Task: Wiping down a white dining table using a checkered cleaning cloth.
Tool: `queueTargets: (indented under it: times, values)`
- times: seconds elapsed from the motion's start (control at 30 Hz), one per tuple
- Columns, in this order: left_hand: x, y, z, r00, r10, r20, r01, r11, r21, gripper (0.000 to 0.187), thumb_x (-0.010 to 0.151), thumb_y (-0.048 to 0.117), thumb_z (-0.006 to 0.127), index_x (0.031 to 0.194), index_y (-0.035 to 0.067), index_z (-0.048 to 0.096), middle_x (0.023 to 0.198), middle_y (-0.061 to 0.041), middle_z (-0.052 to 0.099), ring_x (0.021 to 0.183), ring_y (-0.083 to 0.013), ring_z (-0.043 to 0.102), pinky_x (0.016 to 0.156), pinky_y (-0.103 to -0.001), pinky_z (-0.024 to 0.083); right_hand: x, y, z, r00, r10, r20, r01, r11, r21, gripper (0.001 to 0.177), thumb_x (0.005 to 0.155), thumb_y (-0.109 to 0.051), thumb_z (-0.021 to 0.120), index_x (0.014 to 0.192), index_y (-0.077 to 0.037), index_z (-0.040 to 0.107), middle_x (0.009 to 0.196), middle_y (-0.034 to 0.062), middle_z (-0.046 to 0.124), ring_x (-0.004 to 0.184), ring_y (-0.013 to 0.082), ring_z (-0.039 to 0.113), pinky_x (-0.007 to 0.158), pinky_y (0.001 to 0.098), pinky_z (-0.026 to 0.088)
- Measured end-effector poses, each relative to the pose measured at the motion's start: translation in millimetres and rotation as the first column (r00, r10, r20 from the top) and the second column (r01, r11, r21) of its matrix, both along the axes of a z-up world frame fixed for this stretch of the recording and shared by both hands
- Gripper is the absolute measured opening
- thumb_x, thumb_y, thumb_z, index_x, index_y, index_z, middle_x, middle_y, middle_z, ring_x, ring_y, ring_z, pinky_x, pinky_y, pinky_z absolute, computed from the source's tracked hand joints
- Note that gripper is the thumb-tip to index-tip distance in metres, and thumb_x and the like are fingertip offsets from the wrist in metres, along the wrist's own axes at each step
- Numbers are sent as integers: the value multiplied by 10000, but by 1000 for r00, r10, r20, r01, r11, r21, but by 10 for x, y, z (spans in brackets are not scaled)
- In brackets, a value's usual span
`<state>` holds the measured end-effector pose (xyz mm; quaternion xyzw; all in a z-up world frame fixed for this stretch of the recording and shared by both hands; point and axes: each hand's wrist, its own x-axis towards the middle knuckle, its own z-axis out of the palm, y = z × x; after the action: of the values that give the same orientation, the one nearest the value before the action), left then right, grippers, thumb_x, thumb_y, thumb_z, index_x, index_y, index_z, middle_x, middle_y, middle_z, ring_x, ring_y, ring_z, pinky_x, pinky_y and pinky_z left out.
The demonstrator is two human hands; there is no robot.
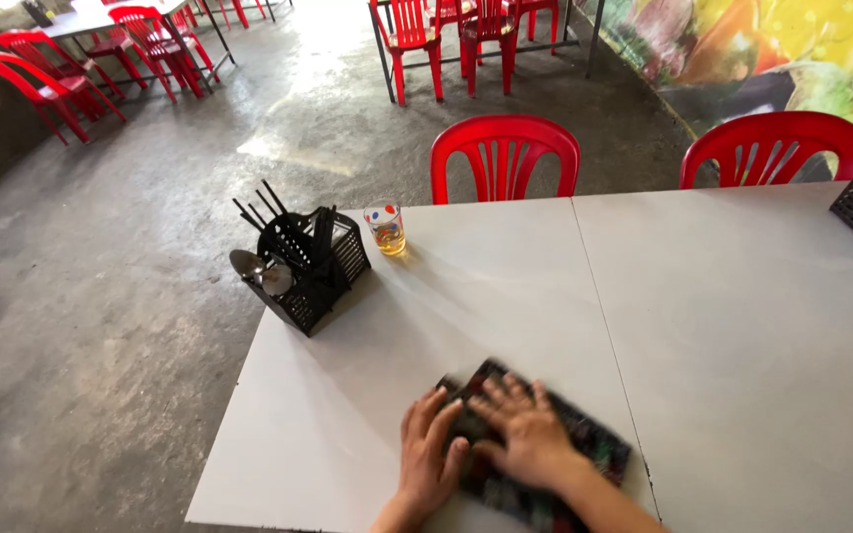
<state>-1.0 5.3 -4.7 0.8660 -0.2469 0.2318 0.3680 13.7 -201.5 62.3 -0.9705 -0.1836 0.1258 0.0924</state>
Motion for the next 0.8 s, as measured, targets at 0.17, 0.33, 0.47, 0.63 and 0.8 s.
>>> queueTargets:
  times: [0.17,0.33,0.47,0.63,0.8]
  values:
    - [5,9,2,973,103,-207,-74,987,143,530,1003,368,564,1447,81,538,1558,-224,428,1497,-423,291,1203,-575,133,473,-797,-370,945,-230,231,261,958,-116,746,899,-686,508,1548,-341,385,1656,42,271,1522,320,225,1192,638,134]
    - [-31,-73,169,953,85,-292,32,927,373,542,1015,468,540,1429,118,544,1553,-195,412,1501,-443,196,1181,-631,50,690,-1857,-765,741,-495,453,578,814,-57,742,900,-744,450,1515,-329,475,1620,56,388,1509,341,303,1144,701,205]
    - [-15,-107,232,934,119,-337,31,912,408,550,1007,515,506,1399,136,572,1549,-168,422,1511,-432,187,1194,-633,42,557,-2376,-941,524,-663,534,799,600,-39,648,947,-708,456,1472,-341,555,1622,112,425,1521,405,301,1138,720,204]
    - [-9,-194,341,904,157,-397,48,886,461,552,982,528,505,1386,159,579,1559,-160,387,1512,-425,153,1189,-649,25,442,-2217,-1078,553,-724,412,755,645,120,630,1024,-630,435,1513,-234,475,1573,130,416,1480,372,324,1198,667,207]
    - [-10,-248,223,944,183,-273,-14,852,523,621,942,540,576,1415,137,546,1587,-175,400,1472,-449,181,1153,-670,51,59,-820,-413,907,-355,227,399,897,-192,934,874,-746,498,1600,-193,299,1686,179,174,1533,380,121,1192,630,87]
